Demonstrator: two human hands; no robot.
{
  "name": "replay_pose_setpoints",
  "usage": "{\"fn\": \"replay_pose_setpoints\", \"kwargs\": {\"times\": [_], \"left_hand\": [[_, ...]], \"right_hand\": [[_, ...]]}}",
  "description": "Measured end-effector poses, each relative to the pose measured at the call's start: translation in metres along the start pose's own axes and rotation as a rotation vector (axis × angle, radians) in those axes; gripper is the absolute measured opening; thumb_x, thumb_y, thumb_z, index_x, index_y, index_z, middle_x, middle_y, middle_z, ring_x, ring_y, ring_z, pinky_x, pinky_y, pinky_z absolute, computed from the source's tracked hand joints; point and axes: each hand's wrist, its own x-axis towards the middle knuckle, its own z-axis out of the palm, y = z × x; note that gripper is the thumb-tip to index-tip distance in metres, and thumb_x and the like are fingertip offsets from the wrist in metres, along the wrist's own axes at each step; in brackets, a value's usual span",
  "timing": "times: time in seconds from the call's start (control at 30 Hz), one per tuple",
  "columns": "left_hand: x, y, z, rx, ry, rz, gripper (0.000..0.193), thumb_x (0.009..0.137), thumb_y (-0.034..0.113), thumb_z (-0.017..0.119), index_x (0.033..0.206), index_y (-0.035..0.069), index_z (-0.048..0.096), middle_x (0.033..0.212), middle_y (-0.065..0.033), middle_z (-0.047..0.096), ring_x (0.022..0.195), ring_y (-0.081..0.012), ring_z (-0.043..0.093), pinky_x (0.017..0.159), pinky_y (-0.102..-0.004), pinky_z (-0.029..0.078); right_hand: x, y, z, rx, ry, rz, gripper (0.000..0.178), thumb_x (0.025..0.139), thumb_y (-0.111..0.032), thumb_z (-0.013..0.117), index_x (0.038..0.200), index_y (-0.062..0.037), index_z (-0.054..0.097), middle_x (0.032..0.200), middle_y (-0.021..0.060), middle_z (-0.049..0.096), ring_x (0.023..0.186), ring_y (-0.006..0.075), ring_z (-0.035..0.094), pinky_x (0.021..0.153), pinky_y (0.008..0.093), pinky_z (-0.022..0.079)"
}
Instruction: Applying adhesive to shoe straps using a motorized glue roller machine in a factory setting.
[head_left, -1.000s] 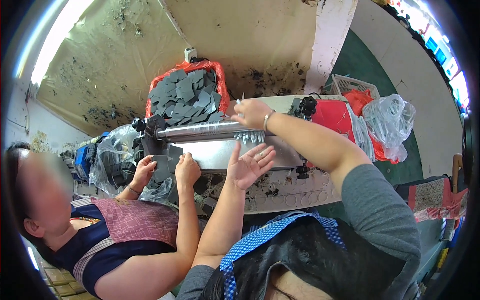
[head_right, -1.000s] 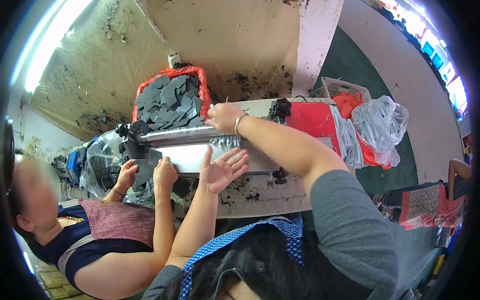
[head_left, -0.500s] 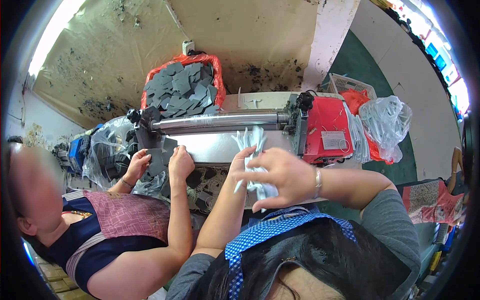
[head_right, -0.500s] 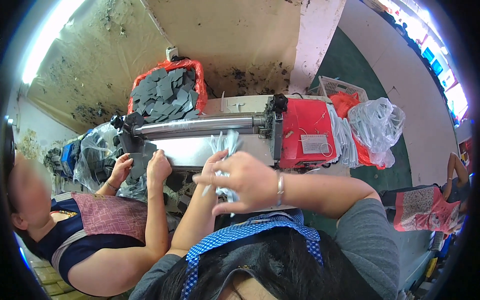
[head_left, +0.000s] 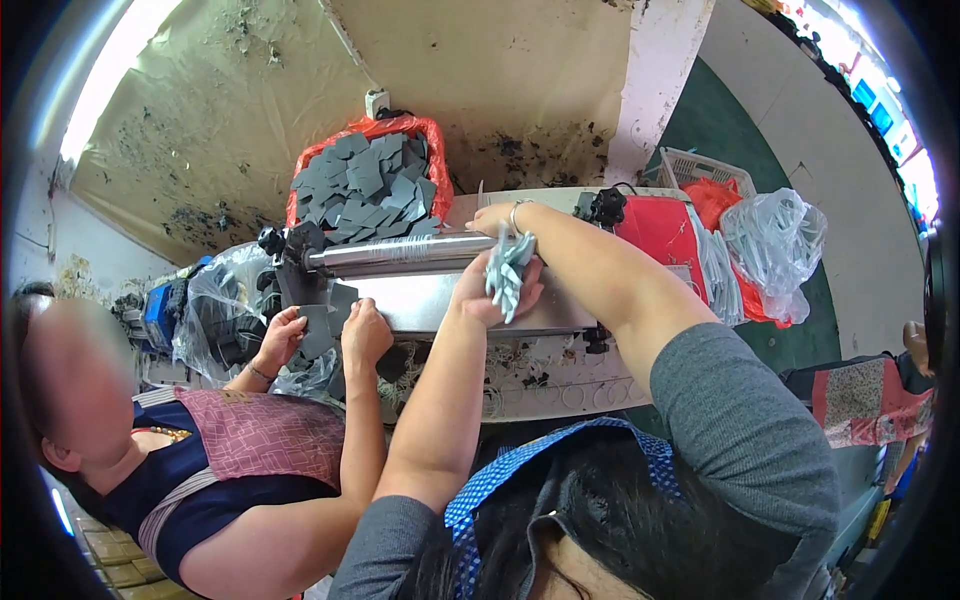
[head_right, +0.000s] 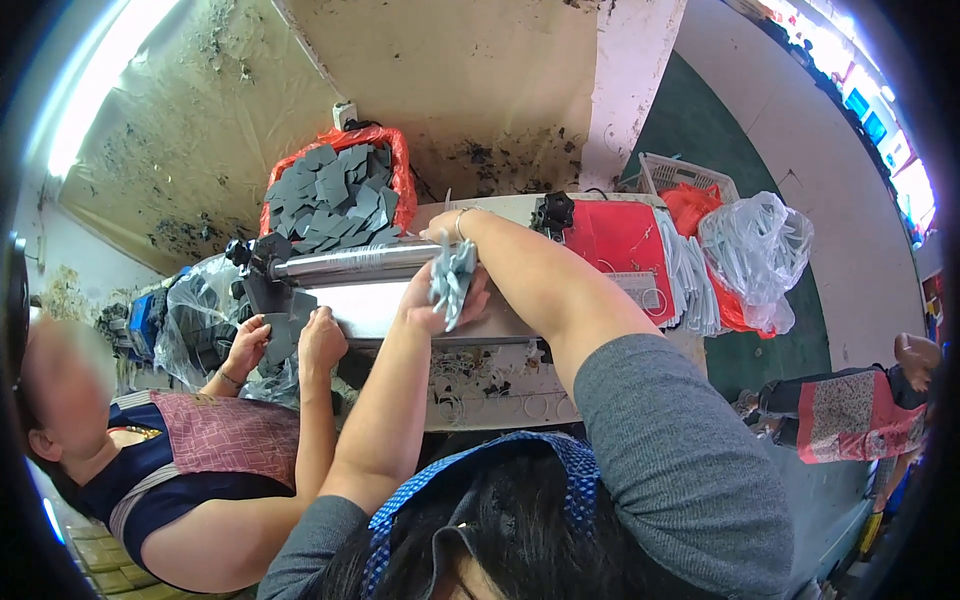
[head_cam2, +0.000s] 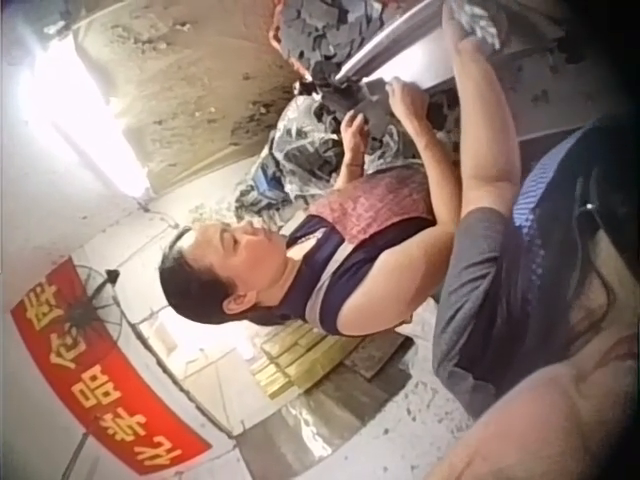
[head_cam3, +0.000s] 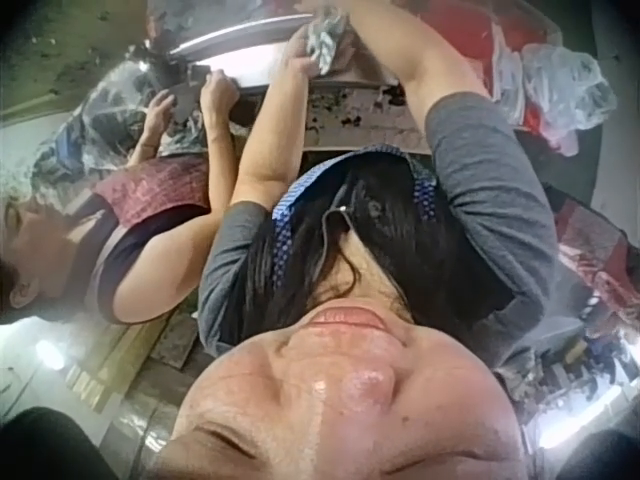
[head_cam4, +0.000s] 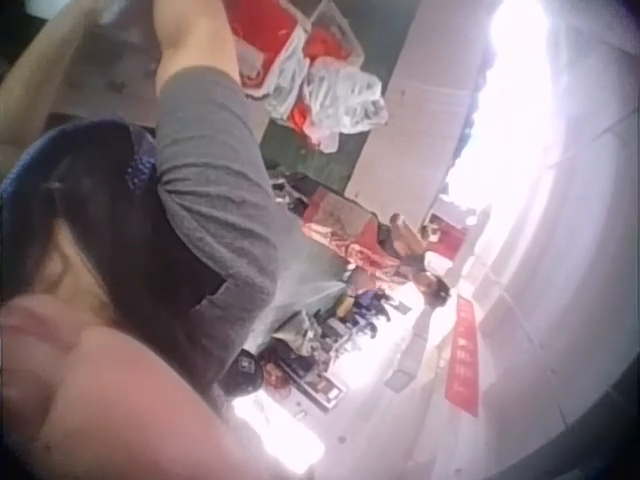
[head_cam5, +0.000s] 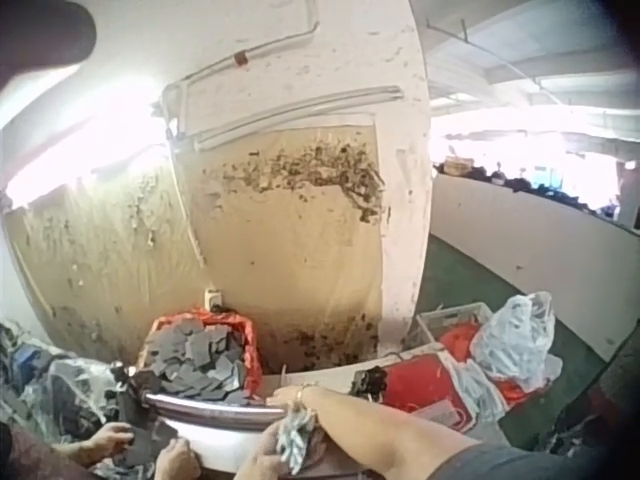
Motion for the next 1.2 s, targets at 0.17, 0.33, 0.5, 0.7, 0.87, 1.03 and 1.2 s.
{"fn": "replay_pose_setpoints", "kwargs": {"times": [0.17,0.33,0.5,0.7,0.87,1.03,1.2], "left_hand": [[-0.039,-0.049,-0.009,0.056,-0.016,0.053,0.054,0.087,0.043,0.049,0.12,-0.001,0.045,0.118,-0.0229,0.051,0.114,-0.0329,0.049,0.093,-0.0538,0.039],[-0.058,-0.085,-0.036,0.088,-0.078,0.057,0.056,0.089,0.039,0.049,0.12,-0.007,0.043,0.118,-0.0221,0.052,0.112,-0.0324,0.05,0.093,-0.0492,0.041],[-0.043,-0.093,-0.028,-0.008,-0.073,0.097,0.062,0.086,0.045,0.05,0.119,-0.007,0.046,0.114,-0.0215,0.055,0.108,-0.0317,0.052,0.093,-0.0479,0.04],[-0.029,-0.105,0.004,0.179,0.047,0.411,0.086,0.071,0.07,0.05,0.126,0.005,0.041,0.129,-0.0196,0.042,0.118,-0.0434,0.038,0.1,-0.0548,0.029],[0.024,-0.147,-0.015,0.049,-0.485,-0.122,0.061,0.085,0.056,0.042,0.124,0.009,0.045,0.124,-0.0122,0.049,0.112,-0.0278,0.048,0.098,-0.0482,0.034],[0.077,-0.263,0.086,0.248,-0.209,-0.25,0.058,0.087,0.056,0.04,0.118,0.008,0.049,0.12,-0.0176,0.051,0.112,-0.0312,0.049,0.095,-0.0494,0.036],[0.17,-0.369,0.085,0.515,-0.313,-0.247,0.077,0.078,0.066,0.044,0.127,0.008,0.037,0.125,-0.0216,0.045,0.115,-0.0415,0.042,0.098,-0.0532,0.033]], "right_hand": [[0.003,0.015,0.0,0.111,0.007,-0.031,0.055,0.089,-0.047,0.035,0.115,-0.0041,0.057,0.124,0.0175,0.051,0.117,0.0319,0.047,0.098,0.0402,0.034],[-0.028,-0.006,0.005,0.128,0.257,-0.006,0.046,0.085,-0.045,0.046,0.103,-0.0061,0.062,0.109,0.0169,0.059,0.102,0.0306,0.055,0.09,0.0391,0.04],[-0.057,-0.01,0.011,-0.072,0.751,-0.056,0.036,0.08,-0.041,0.051,0.086,-0.0073,0.065,0.088,0.016,0.065,0.08,0.0321,0.063,0.071,0.0417,0.05],[-0.193,-0.04,0.076,-0.322,0.748,-0.55,0.024,0.072,-0.028,0.06,0.083,-0.0065,0.062,0.078,0.0141,0.061,0.069,0.0286,0.063,0.062,0.0432,0.05],[-0.279,0.007,0.122,0.07,1.134,-0.736,0.026,0.068,-0.027,0.068,0.088,-0.0106,0.063,0.09,0.0153,0.056,0.09,0.0299,0.054,0.08,0.0415,0.043],[-0.396,0.085,0.146,-0.091,1.602,-0.195,0.03,0.069,-0.025,0.068,0.094,-0.0109,0.059,0.101,0.0137,0.052,0.092,0.033,0.05,0.078,0.044,0.041],[-0.462,0.117,0.143,0.196,1.624,0.123,0.031,0.067,-0.026,0.069,0.093,-0.0121,0.06,0.1,0.0139,0.052,0.091,0.0343,0.05,0.078,0.0461,0.041]]}}
